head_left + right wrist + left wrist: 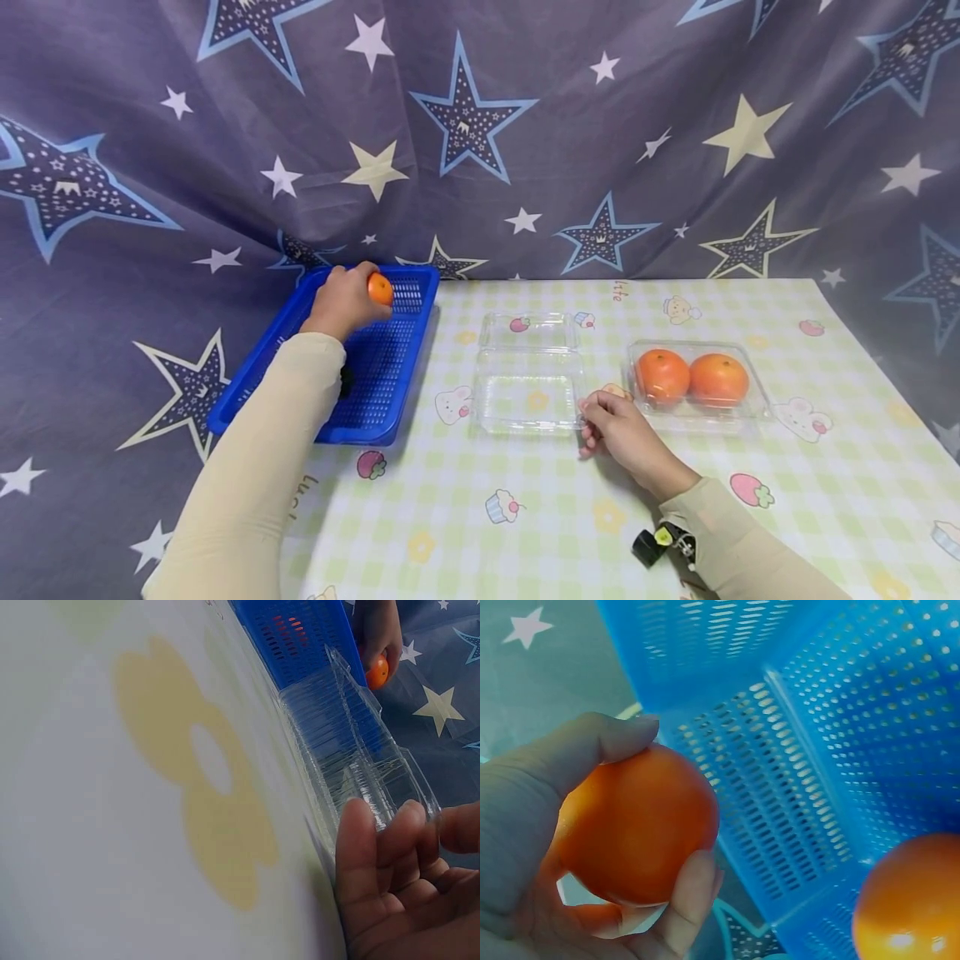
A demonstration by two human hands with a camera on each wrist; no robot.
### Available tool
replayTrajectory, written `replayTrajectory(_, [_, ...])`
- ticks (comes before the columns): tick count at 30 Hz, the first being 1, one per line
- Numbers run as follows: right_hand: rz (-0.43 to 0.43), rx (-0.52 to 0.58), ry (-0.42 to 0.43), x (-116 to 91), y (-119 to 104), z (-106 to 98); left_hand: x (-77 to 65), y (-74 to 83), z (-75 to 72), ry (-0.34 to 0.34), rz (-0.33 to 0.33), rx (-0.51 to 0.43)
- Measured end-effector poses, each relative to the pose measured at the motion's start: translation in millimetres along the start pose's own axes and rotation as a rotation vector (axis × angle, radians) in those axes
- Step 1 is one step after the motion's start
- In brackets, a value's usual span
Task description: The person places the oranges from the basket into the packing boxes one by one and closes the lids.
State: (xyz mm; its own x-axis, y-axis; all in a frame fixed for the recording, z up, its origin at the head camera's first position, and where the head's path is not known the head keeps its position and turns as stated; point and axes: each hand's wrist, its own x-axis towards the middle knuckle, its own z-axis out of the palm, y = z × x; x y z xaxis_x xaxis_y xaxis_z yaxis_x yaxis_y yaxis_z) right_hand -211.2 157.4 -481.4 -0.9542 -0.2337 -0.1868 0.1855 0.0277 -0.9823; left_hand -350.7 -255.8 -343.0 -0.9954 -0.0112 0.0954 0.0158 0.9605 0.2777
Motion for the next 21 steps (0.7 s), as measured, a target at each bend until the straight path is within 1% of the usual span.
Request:
replayTrajectory(6, [-0.007, -0.002, -0.005, 0.6, 1.3, 0.7, -7.6, 9.2, -8.6, 0.062, 0.043, 0.018])
replayTrajectory(12, [-0.012, -0.003, -0.006, 1.5, 2.7, -0.3, -14.6, 20.7, -13.9, 0.126, 0.063, 0.025])
replayTrajectory(21, [-0.006, 0.0, -0.005, 1.6, 3.2, -0.5, -34.0, 43.4, -27.6, 0.186, 0.095, -0.005])
